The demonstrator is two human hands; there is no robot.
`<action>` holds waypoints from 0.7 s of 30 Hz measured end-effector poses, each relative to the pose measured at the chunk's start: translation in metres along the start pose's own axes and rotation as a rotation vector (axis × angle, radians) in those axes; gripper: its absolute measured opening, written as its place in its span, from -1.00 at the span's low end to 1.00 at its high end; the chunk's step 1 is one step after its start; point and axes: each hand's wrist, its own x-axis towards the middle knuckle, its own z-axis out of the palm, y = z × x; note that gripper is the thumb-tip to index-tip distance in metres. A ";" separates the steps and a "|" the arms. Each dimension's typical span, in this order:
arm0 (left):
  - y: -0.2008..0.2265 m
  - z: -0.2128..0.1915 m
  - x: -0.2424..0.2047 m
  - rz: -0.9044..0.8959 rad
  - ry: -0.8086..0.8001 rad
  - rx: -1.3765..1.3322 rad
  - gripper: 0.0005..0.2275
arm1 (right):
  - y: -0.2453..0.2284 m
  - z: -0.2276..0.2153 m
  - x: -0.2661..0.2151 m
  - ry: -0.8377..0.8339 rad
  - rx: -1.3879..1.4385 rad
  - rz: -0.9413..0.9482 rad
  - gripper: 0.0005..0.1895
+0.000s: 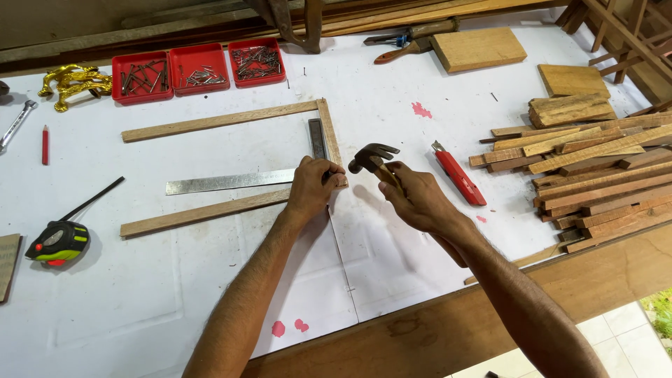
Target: The person assembles a small wooden frame on a workbench. They check the corner with a try square, hammer nails into the joint, sand a wooden stick with sandpaper, and fit and press additional sticks into the frame while aligning the pieces by hand.
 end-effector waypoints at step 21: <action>0.001 0.003 0.000 0.035 0.015 0.058 -0.89 | -0.014 0.015 0.004 -0.073 -0.119 0.038 -0.73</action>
